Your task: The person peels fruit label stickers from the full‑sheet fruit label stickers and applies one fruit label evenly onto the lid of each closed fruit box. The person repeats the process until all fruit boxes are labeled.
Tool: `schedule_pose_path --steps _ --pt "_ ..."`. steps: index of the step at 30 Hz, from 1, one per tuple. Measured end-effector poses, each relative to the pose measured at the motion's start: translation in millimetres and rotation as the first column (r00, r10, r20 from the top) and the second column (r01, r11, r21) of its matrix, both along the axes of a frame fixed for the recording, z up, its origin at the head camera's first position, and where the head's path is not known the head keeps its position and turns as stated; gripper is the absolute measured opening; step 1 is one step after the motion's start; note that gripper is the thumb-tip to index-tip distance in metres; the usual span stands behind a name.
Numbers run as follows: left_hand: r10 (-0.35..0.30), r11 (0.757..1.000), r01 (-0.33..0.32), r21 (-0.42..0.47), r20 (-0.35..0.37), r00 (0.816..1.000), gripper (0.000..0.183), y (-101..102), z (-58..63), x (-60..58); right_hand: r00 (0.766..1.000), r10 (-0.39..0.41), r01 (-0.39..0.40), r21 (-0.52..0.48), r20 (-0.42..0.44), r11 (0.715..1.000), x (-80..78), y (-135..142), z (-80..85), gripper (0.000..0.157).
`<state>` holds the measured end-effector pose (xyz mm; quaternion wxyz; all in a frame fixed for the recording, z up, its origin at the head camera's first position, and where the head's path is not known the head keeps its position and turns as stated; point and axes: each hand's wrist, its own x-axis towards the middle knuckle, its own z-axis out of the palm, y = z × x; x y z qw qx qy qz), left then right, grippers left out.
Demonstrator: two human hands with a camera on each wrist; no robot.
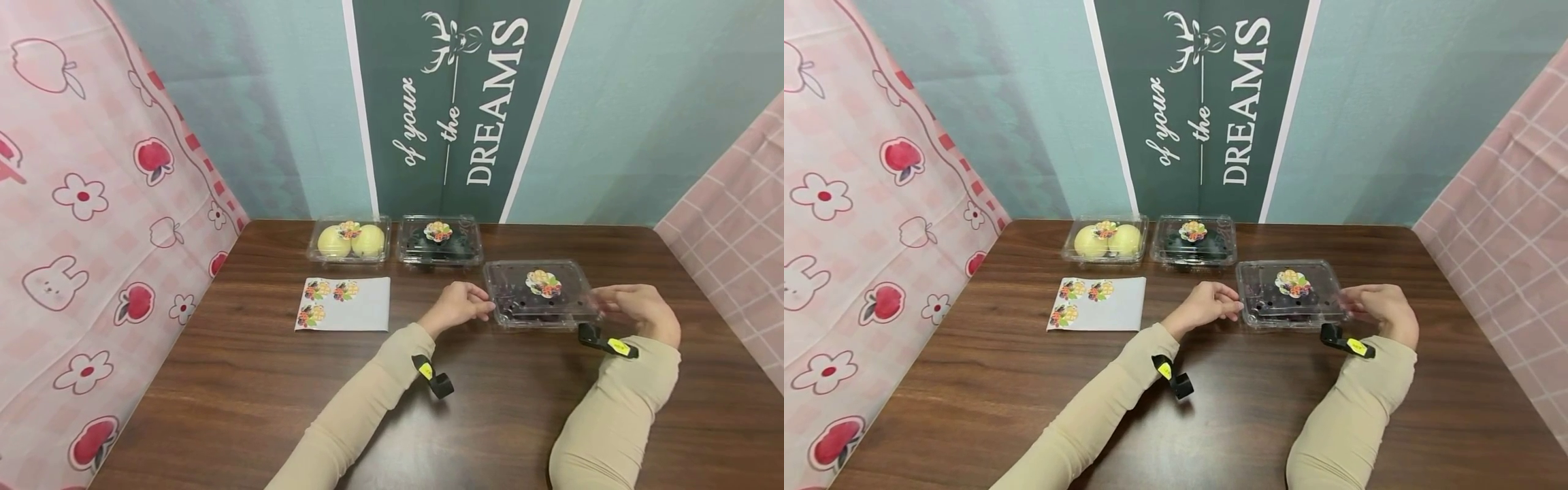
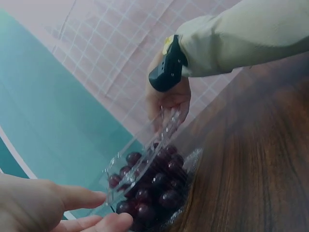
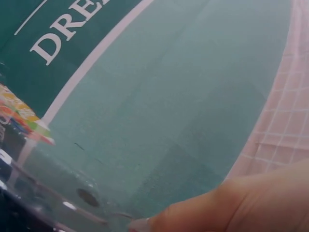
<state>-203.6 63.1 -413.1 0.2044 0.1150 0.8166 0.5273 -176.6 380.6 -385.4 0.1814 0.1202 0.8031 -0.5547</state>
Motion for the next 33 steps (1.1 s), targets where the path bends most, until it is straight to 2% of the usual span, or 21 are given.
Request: schedule_pose_path --steps 4,7,10,15,19,23,33 --pt "-0.021 1.000 0.022 -0.016 0.004 1.000 0.027 -0.1 1.6 3.7 1.000 0.024 -0.024 0.012 -0.012 1.000 1.1 2.5 0.8 0.053" --pt "-0.019 1.000 0.019 -0.020 -0.004 1.000 0.029 1.4 1.5 4.4 1.000 0.011 -0.011 -0.001 -0.013 1.000 1.3 2.7 0.2 0.052" --pt "-0.007 1.000 0.007 -0.010 -0.008 1.000 0.030 3.9 1.3 4.0 1.000 -0.011 0.010 -0.013 -0.012 1.000 1.9 2.2 -1.0 0.052" --pt "0.024 1.000 -0.024 0.005 -0.018 1.000 0.028 10.3 0.3 2.7 0.997 -0.042 0.037 -0.078 -0.066 0.996 3.4 1.8 -5.4 0.056" --pt "0.059 0.998 -0.059 0.014 -0.020 0.998 0.029 15.1 0.0 2.4 0.988 -0.099 0.076 -0.186 -0.118 0.980 3.9 1.3 -11.2 0.055" --pt "0.091 0.996 -0.091 0.012 -0.044 0.995 0.028 18.7 -1.2 0.6 0.976 -0.165 0.126 -0.249 -0.140 0.960 4.6 -2.3 -13.4 0.052" --pt "0.204 0.978 -0.202 0.045 -0.052 0.978 0.025 27.9 -4.2 -8.7 0.949 -0.302 0.273 -0.243 -0.091 0.931 -5.8 -13.2 -16.4 0.044"
